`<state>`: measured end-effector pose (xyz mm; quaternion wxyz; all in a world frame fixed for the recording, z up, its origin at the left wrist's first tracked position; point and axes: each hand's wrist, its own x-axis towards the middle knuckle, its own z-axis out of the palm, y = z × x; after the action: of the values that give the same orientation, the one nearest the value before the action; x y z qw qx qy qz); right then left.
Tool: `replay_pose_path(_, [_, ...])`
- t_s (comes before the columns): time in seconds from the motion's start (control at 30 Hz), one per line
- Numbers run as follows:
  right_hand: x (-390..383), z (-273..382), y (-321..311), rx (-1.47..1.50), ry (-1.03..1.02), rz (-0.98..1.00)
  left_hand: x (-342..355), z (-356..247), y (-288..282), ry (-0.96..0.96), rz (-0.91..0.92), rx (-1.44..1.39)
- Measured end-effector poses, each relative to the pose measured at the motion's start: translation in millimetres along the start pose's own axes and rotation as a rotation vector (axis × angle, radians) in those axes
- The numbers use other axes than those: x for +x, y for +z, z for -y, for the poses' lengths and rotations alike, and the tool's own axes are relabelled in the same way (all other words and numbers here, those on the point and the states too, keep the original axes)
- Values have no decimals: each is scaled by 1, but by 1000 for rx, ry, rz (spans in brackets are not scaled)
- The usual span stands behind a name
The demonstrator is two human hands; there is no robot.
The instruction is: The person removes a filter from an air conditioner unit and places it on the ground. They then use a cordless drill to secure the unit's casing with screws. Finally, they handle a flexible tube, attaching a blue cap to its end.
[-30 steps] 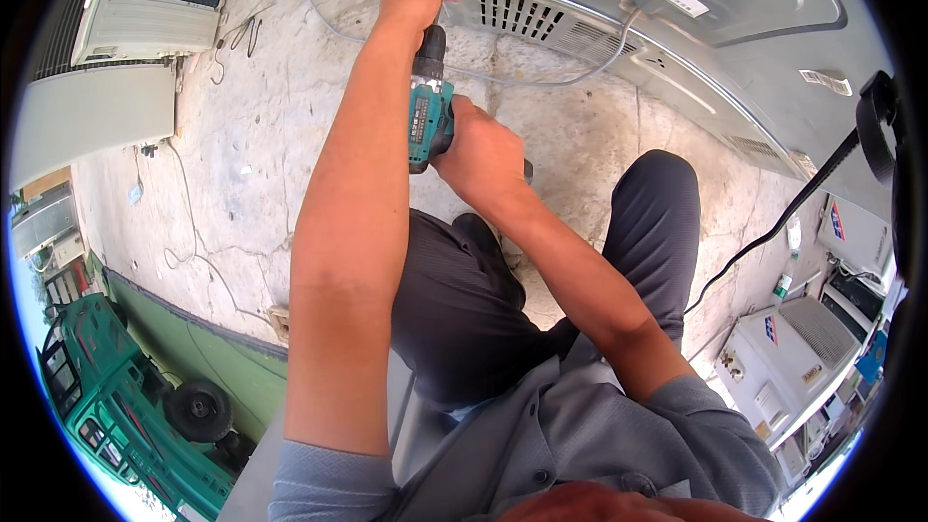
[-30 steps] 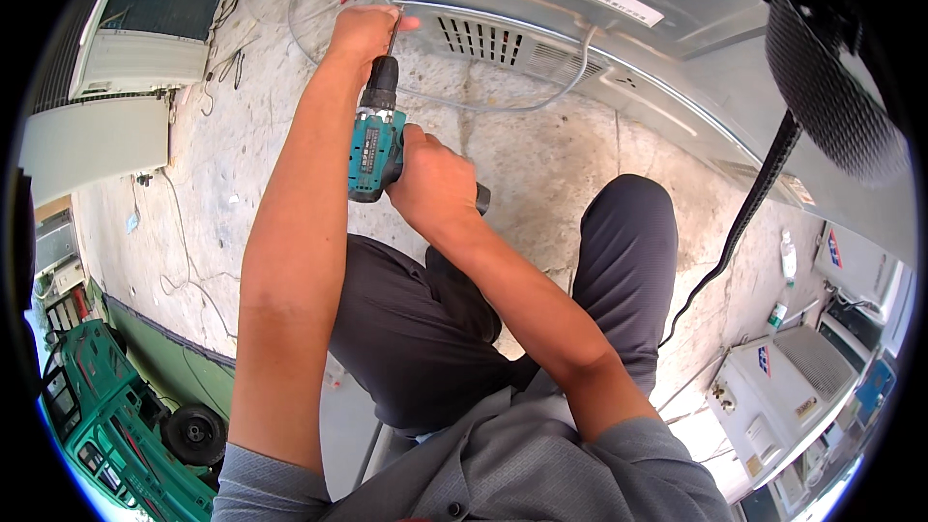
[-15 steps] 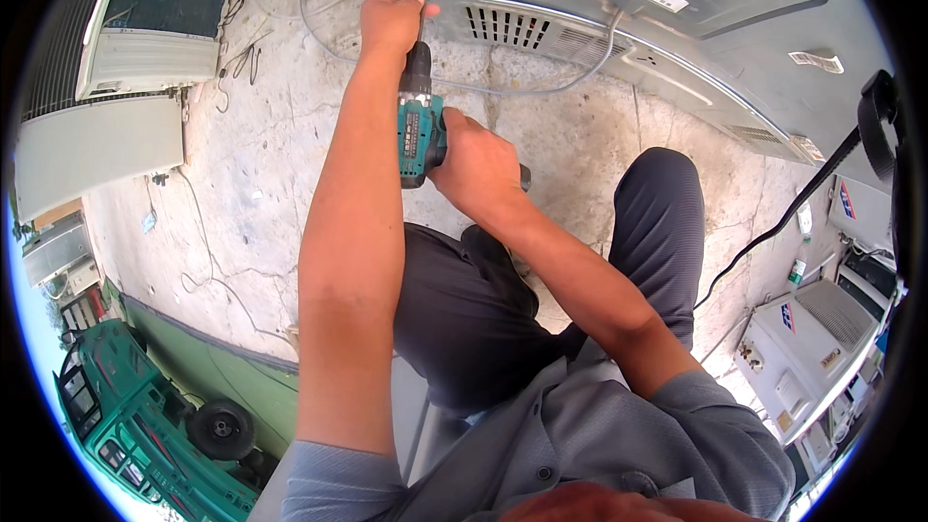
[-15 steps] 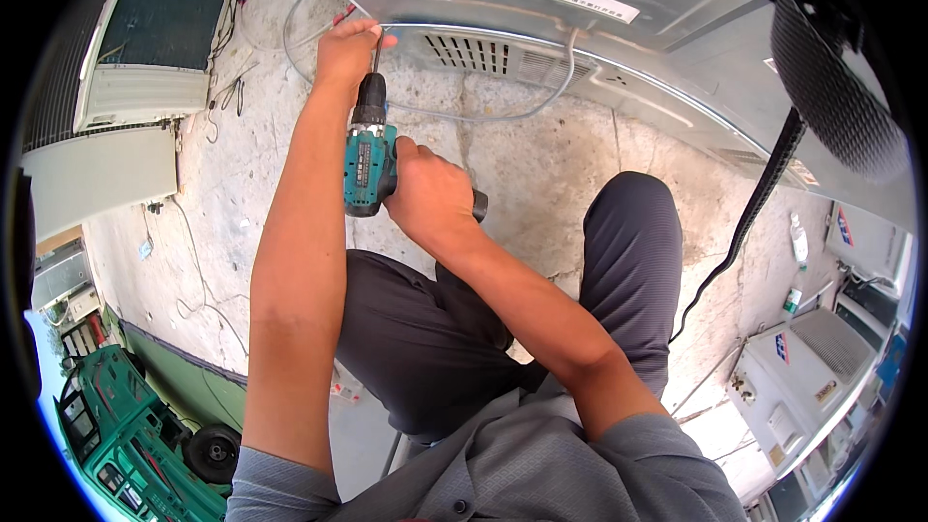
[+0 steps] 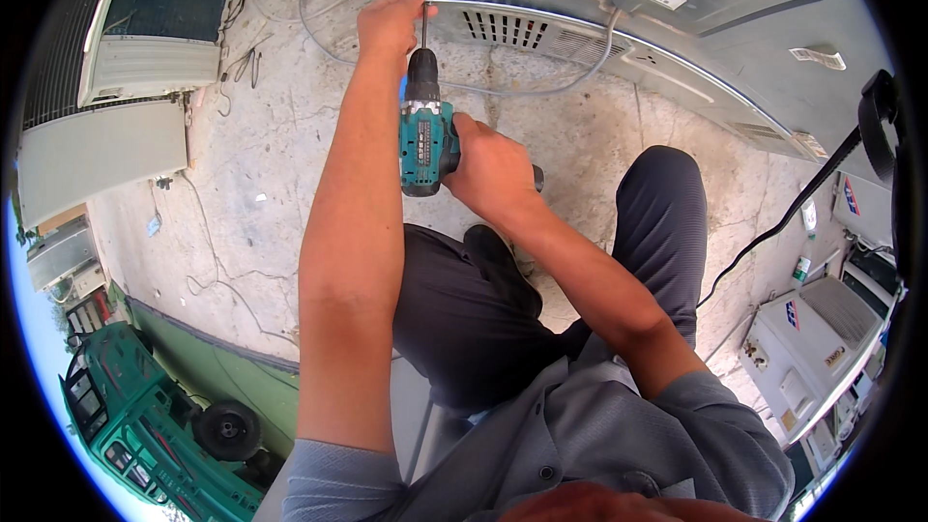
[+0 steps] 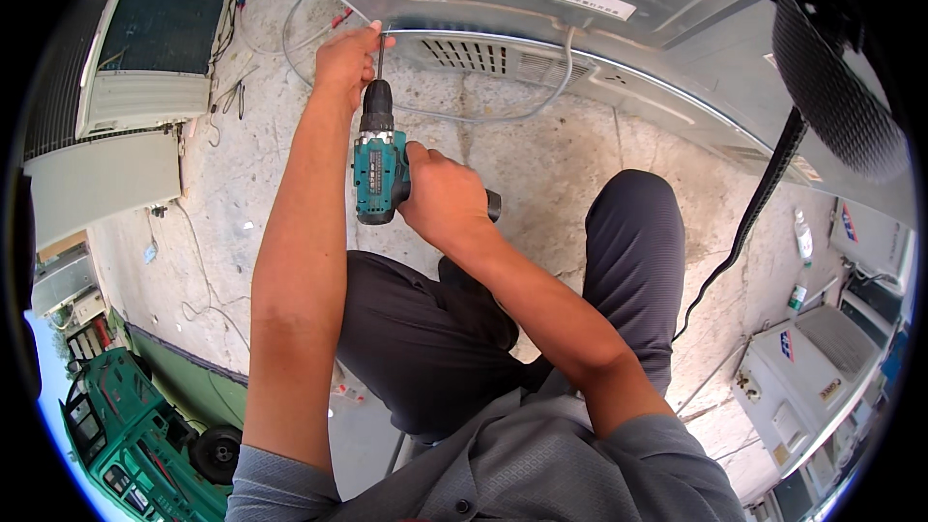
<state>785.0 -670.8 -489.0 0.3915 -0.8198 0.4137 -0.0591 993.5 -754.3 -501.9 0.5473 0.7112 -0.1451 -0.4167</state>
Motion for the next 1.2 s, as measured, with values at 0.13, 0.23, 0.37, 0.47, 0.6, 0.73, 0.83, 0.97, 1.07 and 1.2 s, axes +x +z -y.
replay_pose_path(0.13, [-5,-3,-6,5,-30,-11,3,2,-2,16,-15,47])
replay_pose_path(0.23, [-7,-6,-4,2,-65,-41,2,2,-1,33,0,59])
replay_pose_path(0.37, [-8,-7,-6,6,-65,-47,-1,-1,3,41,9,100])
replay_pose_path(0.47, [-9,-8,-8,9,-77,-55,-2,-1,2,40,30,85])
replay_pose_path(0.6, [-11,-9,-12,5,-72,-17,1,-1,6,-17,7,41])
replay_pose_path(0.73, [-12,-10,-16,4,-73,-6,6,1,8,-55,0,4])
replay_pose_path(0.83, [-16,-16,-17,-12,-86,5,11,5,9,-28,-10,-4])
replay_pose_path(0.97, [-22,-20,-22,-29,-92,33,12,6,10,-44,-5,-33])
replay_pose_path(1.07, [-20,-16,-29,-42,-64,42,14,0,9,-50,-7,-13])
replay_pose_path(1.2, [-19,-15,-31,-38,-37,25,15,-5,11,-76,-14,33])
